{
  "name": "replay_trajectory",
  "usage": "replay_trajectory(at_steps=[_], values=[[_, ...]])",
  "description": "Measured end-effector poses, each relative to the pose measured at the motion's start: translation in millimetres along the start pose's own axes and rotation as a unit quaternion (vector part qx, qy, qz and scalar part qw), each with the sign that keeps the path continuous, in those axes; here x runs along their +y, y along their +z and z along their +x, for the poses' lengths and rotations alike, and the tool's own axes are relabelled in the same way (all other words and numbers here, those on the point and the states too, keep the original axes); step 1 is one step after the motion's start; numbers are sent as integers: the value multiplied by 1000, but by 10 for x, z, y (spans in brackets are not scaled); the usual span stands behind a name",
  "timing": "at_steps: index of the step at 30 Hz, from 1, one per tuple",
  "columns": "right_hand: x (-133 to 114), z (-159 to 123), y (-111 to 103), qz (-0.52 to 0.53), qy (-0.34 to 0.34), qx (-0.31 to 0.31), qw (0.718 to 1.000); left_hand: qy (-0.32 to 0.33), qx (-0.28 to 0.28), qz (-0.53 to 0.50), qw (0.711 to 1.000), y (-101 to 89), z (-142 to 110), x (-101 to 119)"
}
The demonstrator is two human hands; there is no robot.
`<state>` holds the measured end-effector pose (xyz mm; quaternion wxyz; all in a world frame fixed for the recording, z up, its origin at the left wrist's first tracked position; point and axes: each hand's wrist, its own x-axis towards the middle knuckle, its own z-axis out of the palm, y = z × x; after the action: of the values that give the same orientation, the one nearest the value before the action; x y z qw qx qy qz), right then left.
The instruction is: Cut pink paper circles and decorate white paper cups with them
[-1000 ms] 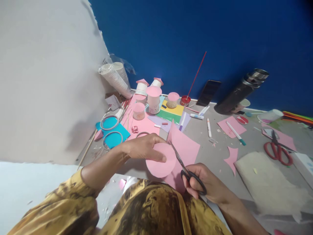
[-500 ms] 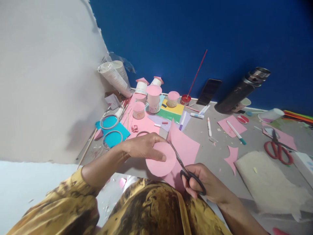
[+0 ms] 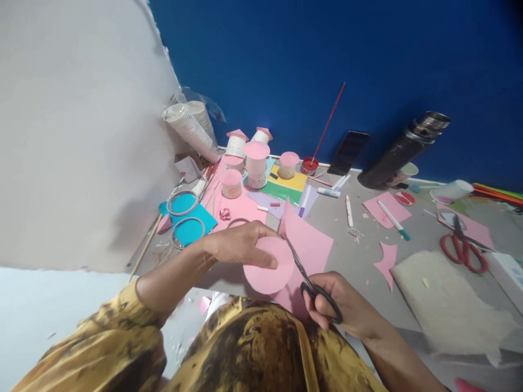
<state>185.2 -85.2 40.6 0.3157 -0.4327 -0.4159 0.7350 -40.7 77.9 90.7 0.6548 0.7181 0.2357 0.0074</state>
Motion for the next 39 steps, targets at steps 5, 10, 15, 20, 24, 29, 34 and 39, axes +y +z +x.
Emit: replay_trajectory(at_steps=[5, 10, 15, 20, 24, 29, 34, 39], values=[[21, -7, -7, 2, 6, 4, 1000, 2, -6, 14, 1000, -9, 7, 8], [-16, -27, -13, -20, 3, -7, 1000, 10, -22, 27, 999, -31, 19, 13], [-50, -29, -23, -38, 15, -9, 999, -16, -41, 38, 998, -59, 27, 9], [-46, -20, -44, -38, 17, -7, 999, -40, -42, 47, 997, -64, 38, 20], [-47, -21, -54, -48, 23, -5, 999, -49, -40, 41, 997, -56, 58, 38], [-22, -17, -62, -54, 32, -2, 998, -56, -55, 26, 997, -48, 85, 50], [-9, -17, -68, -61, 31, -3, 998, -46, -58, 30, 997, -51, 85, 39], [12, -21, -65, -58, 38, 0, 998, -37, -60, 30, 997, -59, 84, 28]])
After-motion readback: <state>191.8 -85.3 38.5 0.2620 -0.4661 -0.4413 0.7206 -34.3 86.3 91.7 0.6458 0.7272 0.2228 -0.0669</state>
